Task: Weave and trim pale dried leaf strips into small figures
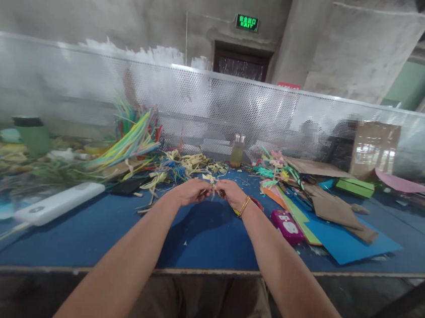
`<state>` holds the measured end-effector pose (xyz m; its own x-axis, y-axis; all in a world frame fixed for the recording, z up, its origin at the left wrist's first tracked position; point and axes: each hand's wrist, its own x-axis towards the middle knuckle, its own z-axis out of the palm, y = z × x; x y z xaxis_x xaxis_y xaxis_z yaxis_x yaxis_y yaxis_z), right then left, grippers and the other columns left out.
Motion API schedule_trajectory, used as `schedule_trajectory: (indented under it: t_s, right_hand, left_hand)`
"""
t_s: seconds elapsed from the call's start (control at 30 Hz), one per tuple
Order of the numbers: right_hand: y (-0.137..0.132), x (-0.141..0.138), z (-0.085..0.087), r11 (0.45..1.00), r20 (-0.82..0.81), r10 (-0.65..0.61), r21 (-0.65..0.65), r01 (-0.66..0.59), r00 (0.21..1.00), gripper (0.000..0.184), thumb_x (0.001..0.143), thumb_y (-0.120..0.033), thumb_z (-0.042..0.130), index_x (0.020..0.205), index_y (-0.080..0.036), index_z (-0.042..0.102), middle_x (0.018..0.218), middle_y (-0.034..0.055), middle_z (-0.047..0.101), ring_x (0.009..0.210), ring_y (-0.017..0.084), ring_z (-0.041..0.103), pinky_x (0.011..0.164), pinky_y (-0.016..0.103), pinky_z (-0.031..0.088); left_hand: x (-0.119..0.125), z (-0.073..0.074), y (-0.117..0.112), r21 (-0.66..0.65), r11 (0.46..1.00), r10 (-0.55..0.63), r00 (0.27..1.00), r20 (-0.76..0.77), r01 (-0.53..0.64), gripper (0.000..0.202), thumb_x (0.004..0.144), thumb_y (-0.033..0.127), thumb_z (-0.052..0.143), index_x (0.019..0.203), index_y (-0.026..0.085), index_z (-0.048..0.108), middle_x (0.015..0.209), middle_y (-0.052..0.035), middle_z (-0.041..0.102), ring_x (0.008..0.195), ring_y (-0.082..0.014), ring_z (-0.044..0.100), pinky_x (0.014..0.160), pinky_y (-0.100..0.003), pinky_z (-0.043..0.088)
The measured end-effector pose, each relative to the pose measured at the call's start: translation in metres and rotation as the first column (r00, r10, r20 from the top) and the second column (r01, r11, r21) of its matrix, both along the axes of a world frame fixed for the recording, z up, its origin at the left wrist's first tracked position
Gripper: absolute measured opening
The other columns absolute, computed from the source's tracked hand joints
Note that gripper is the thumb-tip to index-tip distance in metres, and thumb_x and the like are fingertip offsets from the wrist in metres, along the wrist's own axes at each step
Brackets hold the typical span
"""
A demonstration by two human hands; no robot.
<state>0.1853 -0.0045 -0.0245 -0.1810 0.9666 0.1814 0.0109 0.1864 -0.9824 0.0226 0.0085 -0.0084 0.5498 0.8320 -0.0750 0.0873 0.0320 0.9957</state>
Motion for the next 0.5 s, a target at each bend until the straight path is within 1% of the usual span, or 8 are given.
schedule_trajectory:
  t_s: [0.17, 0.3, 0.4, 0.5]
  right_hand:
    - [0.0023, -0.0006, -0.003, 1.0, -0.043, 0.026, -0.007, -0.026, 0.999, 0.011, 0.059, -0.021, 0.053, 0.051, -0.018, 0.046, 0.044, -0.0065, 0.04, 0.042, 0.007, 0.032, 0.045, 0.023, 0.024]
    - [0.0026, -0.0009, -0.0031, 1.0, 0.003, -0.003, -0.002, 0.003, 1.0, 0.009, 0.058, -0.02, 0.054, 0.052, -0.017, 0.047, 0.044, -0.007, 0.04, 0.042, 0.006, 0.03, 0.046, 0.022, 0.022]
    - [0.0023, -0.0011, -0.0016, 1.0, 0.02, -0.02, 0.008, 0.02, 1.0, 0.009, 0.058, -0.02, 0.054, 0.051, -0.017, 0.048, 0.044, -0.0067, 0.041, 0.042, 0.006, 0.03, 0.045, 0.022, 0.02]
    - [0.0018, -0.0015, 0.0007, 1.0, -0.011, -0.018, 0.006, 0.018, 1.0, 0.009, 0.058, -0.021, 0.054, 0.051, -0.017, 0.05, 0.044, -0.006, 0.042, 0.043, 0.006, 0.031, 0.046, 0.023, 0.022]
  left_hand:
    - [0.0035, 0.006, -0.0083, -0.075, 0.996, 0.042, 0.998, 0.051, -0.038, 0.012, 0.061, 0.025, 0.061, 0.063, 0.015, 0.055, 0.059, -0.0005, 0.055, 0.052, -0.009, 0.046, 0.048, -0.021, 0.031]
    - [0.0054, 0.0076, -0.0098, -0.138, 0.99, 0.055, 0.995, 0.087, -0.043, 0.016, 0.061, 0.027, 0.064, 0.068, 0.015, 0.056, 0.061, -0.0008, 0.056, 0.056, -0.0103, 0.051, 0.05, -0.021, 0.034]
    - [0.0056, 0.0075, -0.0087, -0.133, 0.99, 0.049, 0.996, 0.072, -0.039, 0.019, 0.061, 0.03, 0.066, 0.068, 0.015, 0.057, 0.06, -0.0009, 0.056, 0.053, -0.0091, 0.048, 0.05, -0.021, 0.035]
    - [0.0062, 0.0064, -0.0067, -0.129, 0.991, 0.045, 0.997, 0.06, -0.037, 0.018, 0.06, 0.029, 0.064, 0.067, 0.014, 0.057, 0.059, -0.0009, 0.055, 0.051, -0.0084, 0.046, 0.049, -0.021, 0.034]
